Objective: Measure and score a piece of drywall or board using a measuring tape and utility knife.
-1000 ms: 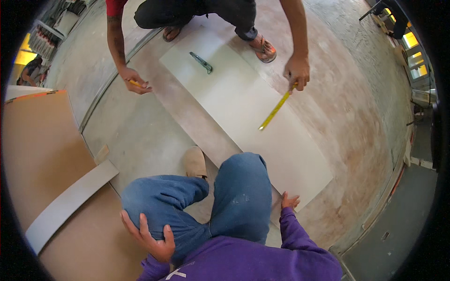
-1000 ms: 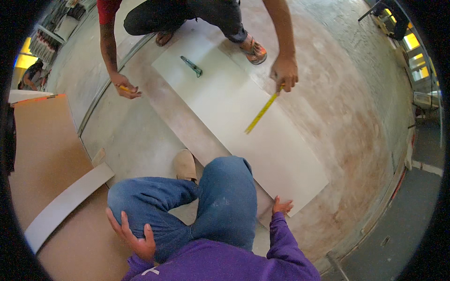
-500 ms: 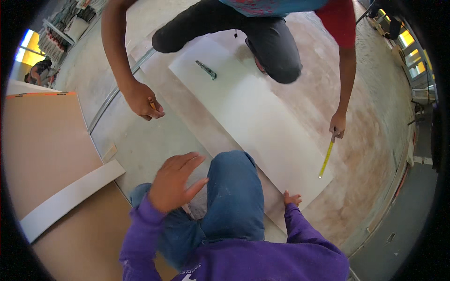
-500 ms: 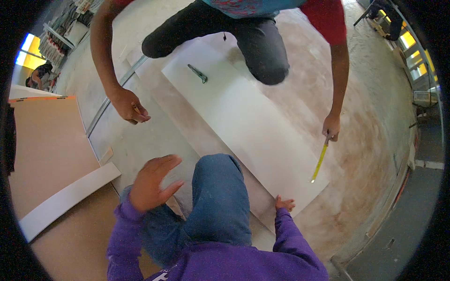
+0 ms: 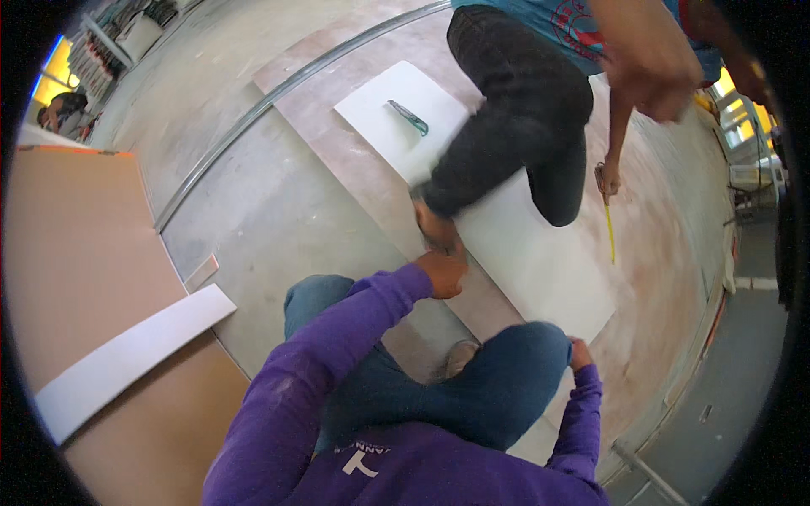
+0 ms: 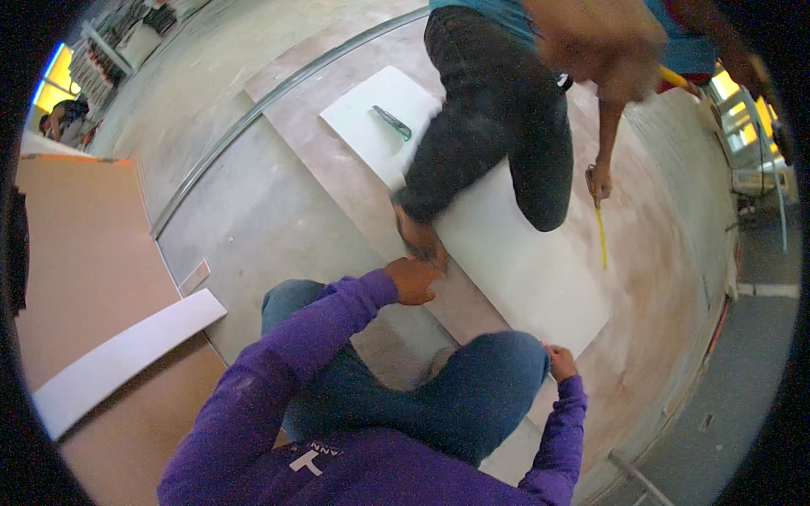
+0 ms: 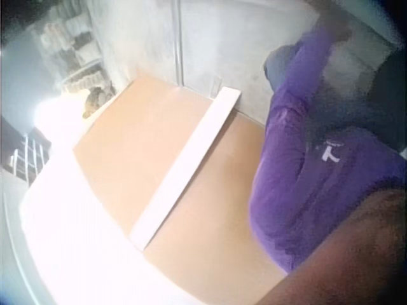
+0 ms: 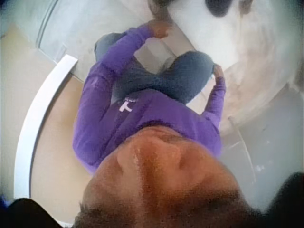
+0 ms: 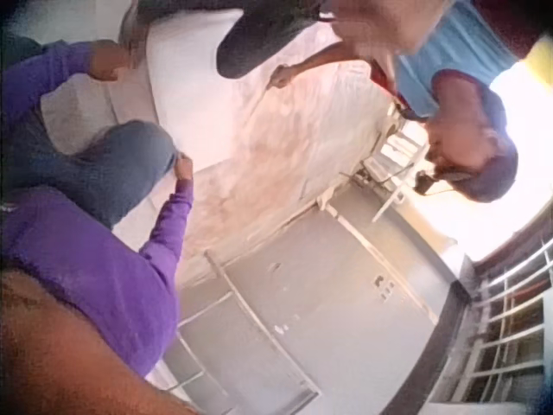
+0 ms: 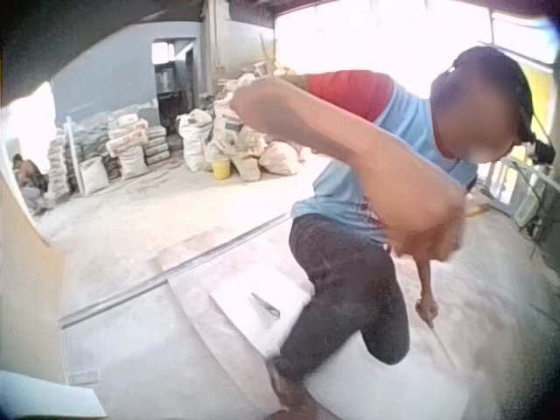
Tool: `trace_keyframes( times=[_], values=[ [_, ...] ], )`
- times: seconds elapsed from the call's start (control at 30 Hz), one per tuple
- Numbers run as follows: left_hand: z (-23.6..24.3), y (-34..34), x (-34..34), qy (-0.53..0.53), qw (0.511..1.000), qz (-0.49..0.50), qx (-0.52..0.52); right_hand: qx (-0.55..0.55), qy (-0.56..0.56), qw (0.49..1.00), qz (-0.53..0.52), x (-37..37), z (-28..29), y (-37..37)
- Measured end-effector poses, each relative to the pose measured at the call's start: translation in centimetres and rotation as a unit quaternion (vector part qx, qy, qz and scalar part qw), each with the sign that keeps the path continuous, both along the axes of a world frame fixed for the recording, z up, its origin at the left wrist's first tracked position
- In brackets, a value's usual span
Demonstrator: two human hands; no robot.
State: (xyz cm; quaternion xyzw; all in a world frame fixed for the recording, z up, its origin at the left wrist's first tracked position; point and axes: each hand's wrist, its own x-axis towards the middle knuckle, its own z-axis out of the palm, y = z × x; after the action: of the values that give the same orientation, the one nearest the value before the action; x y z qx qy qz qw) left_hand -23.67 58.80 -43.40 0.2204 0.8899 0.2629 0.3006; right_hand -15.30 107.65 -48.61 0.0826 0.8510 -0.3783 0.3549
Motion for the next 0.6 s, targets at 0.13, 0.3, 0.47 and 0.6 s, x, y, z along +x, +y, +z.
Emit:
trace_keyframes(
  times=[0.13,0.3,0.47,0.6],
  values=[
    [-5.0,3.7,0.6,-0.035,0.985,-0.164,-0.029,-0.008,0.096,0.99,-0.105,1.2,21.1,-12.1],
    [-0.4,10.8,4.2,-0.088,0.895,-0.437,-0.026,-0.193,0.214,0.951,0.108,6.8,33.6,-21.0],
    [-14.1,10.4,7.4,-0.014,0.831,-0.538,0.139,-0.158,0.291,0.915,0.232,7.3,34.8,-29.1],
    [-8.9,12.0,4.2,-0.009,0.843,-0.537,0.028,0.04,0.208,0.961,0.181,9.3,27.5,-28.8]
  ],
)
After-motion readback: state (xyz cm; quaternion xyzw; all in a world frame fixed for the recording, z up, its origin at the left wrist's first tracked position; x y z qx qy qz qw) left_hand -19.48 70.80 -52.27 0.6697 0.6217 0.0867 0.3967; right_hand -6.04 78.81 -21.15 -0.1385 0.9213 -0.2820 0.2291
